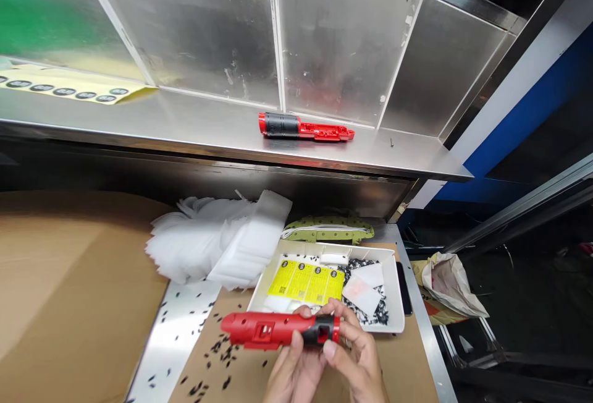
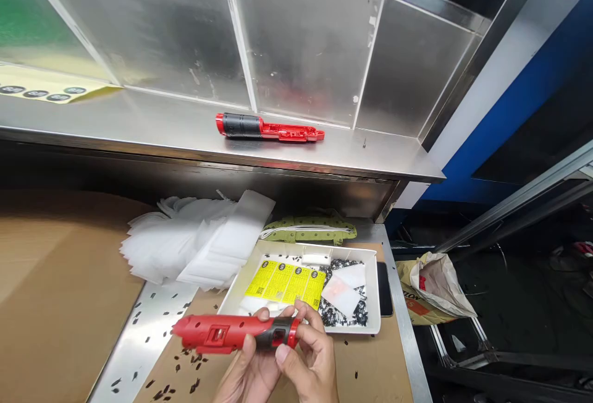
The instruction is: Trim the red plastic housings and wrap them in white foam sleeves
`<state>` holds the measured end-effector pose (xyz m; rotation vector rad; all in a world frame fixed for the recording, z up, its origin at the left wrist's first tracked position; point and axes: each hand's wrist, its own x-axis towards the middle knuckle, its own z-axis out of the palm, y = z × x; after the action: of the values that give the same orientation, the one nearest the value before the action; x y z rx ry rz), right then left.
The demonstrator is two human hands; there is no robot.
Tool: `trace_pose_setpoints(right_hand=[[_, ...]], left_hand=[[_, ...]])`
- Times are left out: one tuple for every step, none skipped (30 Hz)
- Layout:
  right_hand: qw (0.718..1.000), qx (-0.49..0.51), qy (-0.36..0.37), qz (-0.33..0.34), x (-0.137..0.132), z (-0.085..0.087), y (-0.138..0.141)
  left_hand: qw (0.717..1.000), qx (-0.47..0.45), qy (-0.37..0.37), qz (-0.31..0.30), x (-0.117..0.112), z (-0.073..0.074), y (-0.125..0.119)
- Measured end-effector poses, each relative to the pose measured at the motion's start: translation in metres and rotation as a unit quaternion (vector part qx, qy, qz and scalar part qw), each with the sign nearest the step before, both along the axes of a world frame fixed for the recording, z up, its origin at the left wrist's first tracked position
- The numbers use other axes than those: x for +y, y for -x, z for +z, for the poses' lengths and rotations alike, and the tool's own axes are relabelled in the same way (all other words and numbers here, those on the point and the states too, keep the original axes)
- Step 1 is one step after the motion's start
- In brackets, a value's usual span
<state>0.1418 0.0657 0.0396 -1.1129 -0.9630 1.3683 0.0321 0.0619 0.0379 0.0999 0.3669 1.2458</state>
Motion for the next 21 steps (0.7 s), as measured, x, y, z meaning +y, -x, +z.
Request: trace_pose_setpoints(right_hand=[[1.000,-0.004,-0.016,-0.002,-0.003,-0.002,0.000],[0.999,-0.012,-0.033,-0.006,-0.007,-0.005,0.000],[0.998,-0.026,-0.051,-0.013,-0.010,-0.007,0.000],[0.996,-0.043,-0.071,-0.021,-0.013,-0.009,0.001],[0.993,-0.064,-0.093,-0.029,-0.015,-0.010,0.001],[0.989,-0.086,-0.113,-0.038,-0.017,-0.009,0.001],[0.985,-0.109,-0.127,-0.046,-0.019,-0.008,0.000],[0.981,-0.132,-0.133,-0.054,-0.020,-0.005,-0.001],[0.976,-0.157,-0.135,-0.062,-0.022,-0.001,-0.002],[0.971,-0.181,-0.134,-0.073,-0.023,0.002,-0.003],[0.966,-0.203,-0.135,-0.089,-0.025,0.006,-0.005],[0.959,-0.220,-0.140,-0.108,-0.026,0.009,-0.006],[0.953,-0.232,-0.147,-0.129,-0.028,0.011,-0.007],[0.948,-0.237,-0.156,-0.144,-0.030,0.011,-0.007],[0.946,-0.235,-0.164,-0.150,-0.032,0.010,-0.007],[0.948,-0.227,-0.171,-0.146,-0.034,0.008,-0.007],[0.950,-0.216,-0.178,-0.137,-0.036,0.004,-0.006],[0.953,-0.204,-0.186,-0.128,-0.038,0.001,-0.005],[0.955,-0.191,-0.192,-0.122,-0.039,-0.003,-0.004],[0.957,-0.181,-0.195,-0.118,-0.041,-0.006,-0.003],[0.959,-0.174,-0.195,-0.113,-0.041,-0.009,-0.003]], left_hand=[[1.000,-0.027,-0.014,-0.010,-0.001,-0.002,0.000],[0.998,-0.053,-0.028,-0.017,-0.002,-0.003,0.000],[0.996,-0.079,-0.040,-0.023,-0.003,-0.003,0.000],[0.993,-0.102,-0.049,-0.028,-0.003,-0.003,-0.001],[0.991,-0.121,-0.056,-0.033,-0.004,-0.002,-0.002],[0.988,-0.137,-0.061,-0.040,-0.004,-0.001,-0.002],[0.986,-0.149,-0.065,-0.044,-0.004,0.001,-0.003],[0.984,-0.157,-0.067,-0.047,-0.004,0.003,-0.004],[0.984,-0.160,-0.065,-0.049,-0.005,0.005,-0.005],[0.984,-0.161,-0.061,-0.051,-0.005,0.006,-0.006],[0.985,-0.156,-0.056,-0.051,-0.006,0.008,-0.007],[0.987,-0.147,-0.056,-0.044,-0.007,0.009,-0.008],[0.988,-0.138,-0.060,-0.034,-0.008,0.009,-0.009],[0.989,-0.132,-0.068,-0.025,-0.009,0.009,-0.010],[0.988,-0.130,-0.081,-0.020,-0.010,0.009,-0.011],[0.986,-0.134,-0.092,-0.020,-0.011,0.008,-0.012],[0.985,-0.142,-0.099,-0.027,-0.011,0.008,-0.013],[0.983,-0.150,-0.100,-0.041,-0.012,0.007,-0.013],[0.981,-0.156,-0.102,-0.048,-0.012,0.006,-0.014],[0.980,-0.158,-0.106,-0.051,-0.013,0.005,-0.015],[0.981,-0.154,-0.109,-0.049,-0.013,0.005,-0.015]])
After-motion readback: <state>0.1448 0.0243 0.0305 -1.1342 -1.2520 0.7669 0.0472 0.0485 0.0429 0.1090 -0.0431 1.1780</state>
